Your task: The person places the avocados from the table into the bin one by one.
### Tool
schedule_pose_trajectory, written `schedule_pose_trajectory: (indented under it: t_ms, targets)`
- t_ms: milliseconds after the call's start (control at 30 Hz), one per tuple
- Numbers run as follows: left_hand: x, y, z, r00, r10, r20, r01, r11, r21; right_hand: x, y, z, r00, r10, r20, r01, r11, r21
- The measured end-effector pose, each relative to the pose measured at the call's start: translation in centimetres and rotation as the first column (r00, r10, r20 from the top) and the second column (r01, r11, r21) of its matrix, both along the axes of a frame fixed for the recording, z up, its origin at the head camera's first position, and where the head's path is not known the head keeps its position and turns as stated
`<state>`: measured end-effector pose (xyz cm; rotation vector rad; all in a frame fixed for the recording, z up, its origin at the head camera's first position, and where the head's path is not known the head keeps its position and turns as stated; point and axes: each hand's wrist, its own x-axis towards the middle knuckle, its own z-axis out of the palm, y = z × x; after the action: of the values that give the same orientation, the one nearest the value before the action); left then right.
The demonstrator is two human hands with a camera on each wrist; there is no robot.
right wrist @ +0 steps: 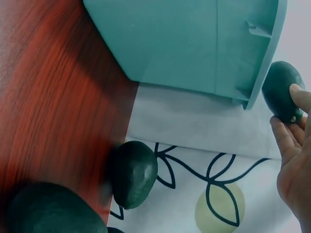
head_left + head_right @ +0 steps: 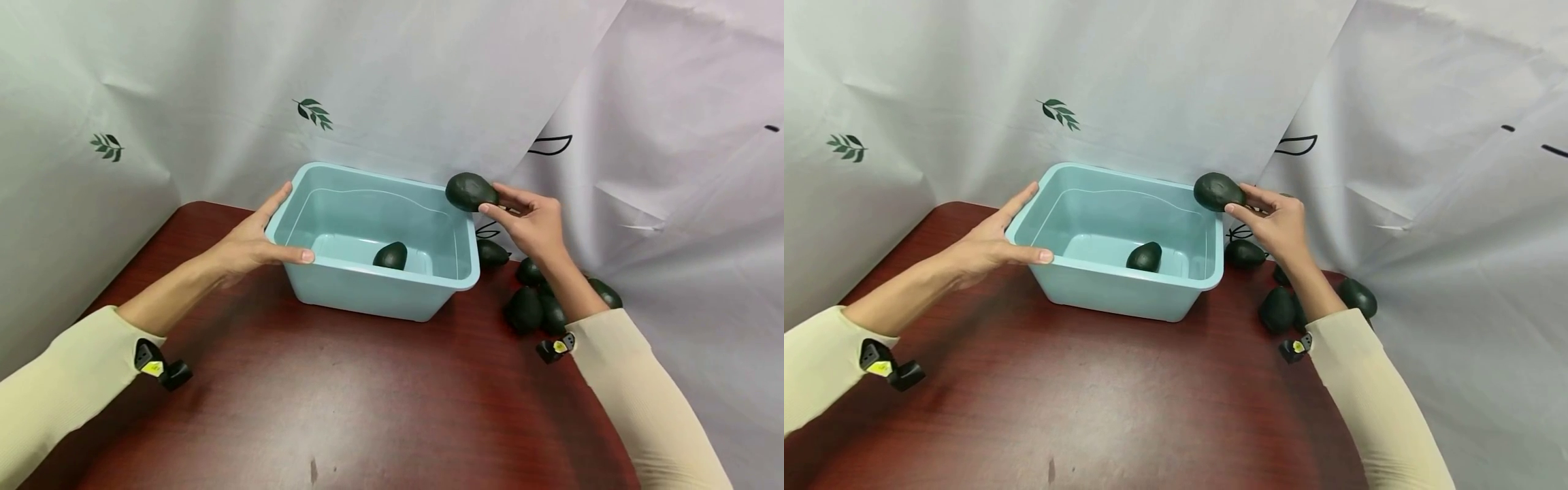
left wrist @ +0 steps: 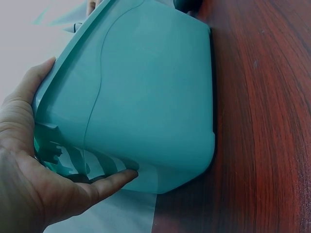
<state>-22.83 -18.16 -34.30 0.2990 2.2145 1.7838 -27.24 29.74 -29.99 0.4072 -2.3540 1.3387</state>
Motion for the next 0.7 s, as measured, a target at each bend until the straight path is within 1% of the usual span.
schedule_pose_trajectory:
  t_ms: [167,333,500,700]
  targets:
    - [-0.1,-0.1,0.0,1.0,-0.002,-0.009,0.002,1.0,0.007,-0.3,-0.9,0.1,1.0,0.01,0.006,-0.01,1.0,0.006]
    - [-0.1,-0.1,-0.1,1.0,-0.002,-0.015,0.002,1.0,0.009,-0.5,-1.9,0.2,0.999,0.041,0.012,-0.041,0.999,-0.01]
    - [0.0,-0.2,0.0,1.0,-0.001,-0.016,0.001,1.0,0.005,-0.8,-2.4,0.1,0.999,0.053,0.013,-0.053,0.999,-0.01]
    - [0.1,-0.1,0.0,1.0,0.0,0.002,0.0,1.0,0.005,-1.3,-2.9,-0.2,0.998,0.059,0.026,-0.058,0.998,-0.021]
